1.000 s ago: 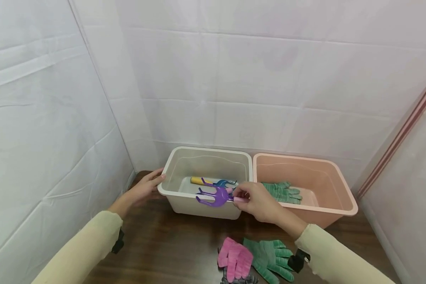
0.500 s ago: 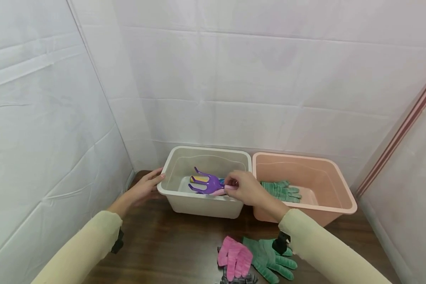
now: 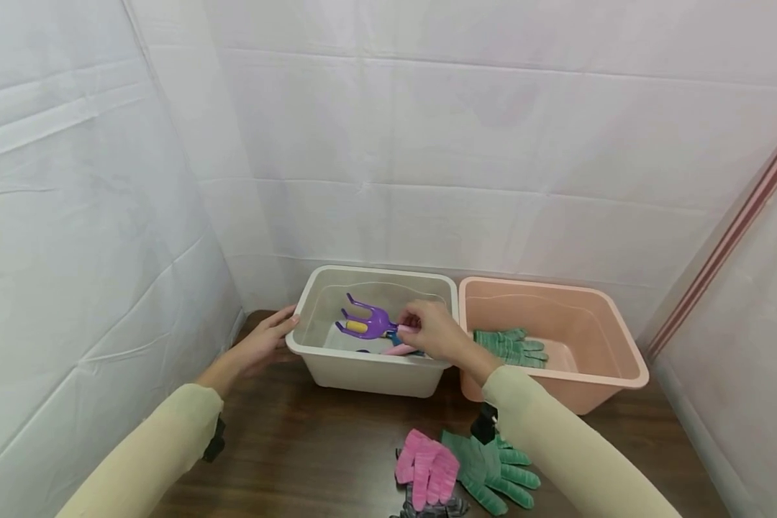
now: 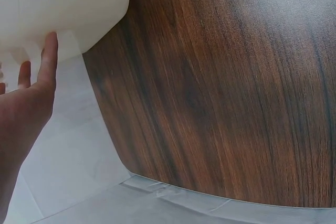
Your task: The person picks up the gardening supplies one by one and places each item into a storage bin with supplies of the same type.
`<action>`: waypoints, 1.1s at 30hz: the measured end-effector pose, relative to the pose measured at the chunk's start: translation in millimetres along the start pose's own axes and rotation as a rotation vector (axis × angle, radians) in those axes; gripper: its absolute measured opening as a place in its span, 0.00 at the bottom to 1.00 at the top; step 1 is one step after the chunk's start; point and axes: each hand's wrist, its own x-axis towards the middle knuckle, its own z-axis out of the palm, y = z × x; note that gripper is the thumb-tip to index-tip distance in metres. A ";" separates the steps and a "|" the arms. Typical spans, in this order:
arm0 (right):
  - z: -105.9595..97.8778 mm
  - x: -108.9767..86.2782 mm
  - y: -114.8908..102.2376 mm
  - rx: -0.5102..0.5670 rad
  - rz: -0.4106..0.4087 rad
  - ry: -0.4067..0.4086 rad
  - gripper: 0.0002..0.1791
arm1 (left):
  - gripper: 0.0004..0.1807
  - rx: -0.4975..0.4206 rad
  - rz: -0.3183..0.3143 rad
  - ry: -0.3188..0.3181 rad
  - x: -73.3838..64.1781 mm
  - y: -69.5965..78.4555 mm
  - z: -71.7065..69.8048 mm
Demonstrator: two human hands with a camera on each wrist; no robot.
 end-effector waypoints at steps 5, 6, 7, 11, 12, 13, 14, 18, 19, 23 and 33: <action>12.5 5.5 7.8 -0.019 -0.016 0.038 0.05 | 0.36 0.006 -0.011 0.013 1.5 -0.7 -0.8; 14.5 6.1 8.0 -0.025 -0.018 0.044 0.05 | 0.36 0.005 -0.013 0.014 1.9 -0.9 -0.9; 16.3 6.7 7.8 -0.028 -0.017 0.049 0.04 | 0.36 0.007 -0.015 0.016 2.3 -1.4 -1.1; 21.4 6.5 7.3 -0.034 -0.001 0.055 0.04 | 0.35 0.000 -0.018 0.015 3.1 -0.8 0.8; 22.3 6.1 7.6 -0.031 0.004 0.056 0.04 | 0.35 -0.001 -0.018 0.013 3.3 -0.4 1.5; 23.2 5.9 8.0 -0.026 0.009 0.056 0.04 | 0.35 -0.001 -0.018 0.012 3.4 0.2 2.2; 24.2 5.7 8.8 -0.026 0.014 0.057 0.04 | 0.35 -0.004 -0.019 0.012 3.6 0.8 2.8; 28.1 5.2 12.9 -0.032 0.016 0.070 0.04 | 0.35 -0.002 -0.021 0.016 4.6 1.8 3.5; 29.1 5.3 13.8 -0.036 0.016 0.073 0.04 | 0.35 -0.002 -0.022 0.016 5.1 1.7 3.5; 32.8 4.5 15.8 -0.060 0.009 0.083 0.03 | 0.35 -0.003 -0.024 0.019 7.5 -0.3 2.9; 36.1 3.0 11.8 -0.070 0.036 0.053 0.02 | 0.36 -0.012 -0.015 0.026 5.6 -2.6 2.8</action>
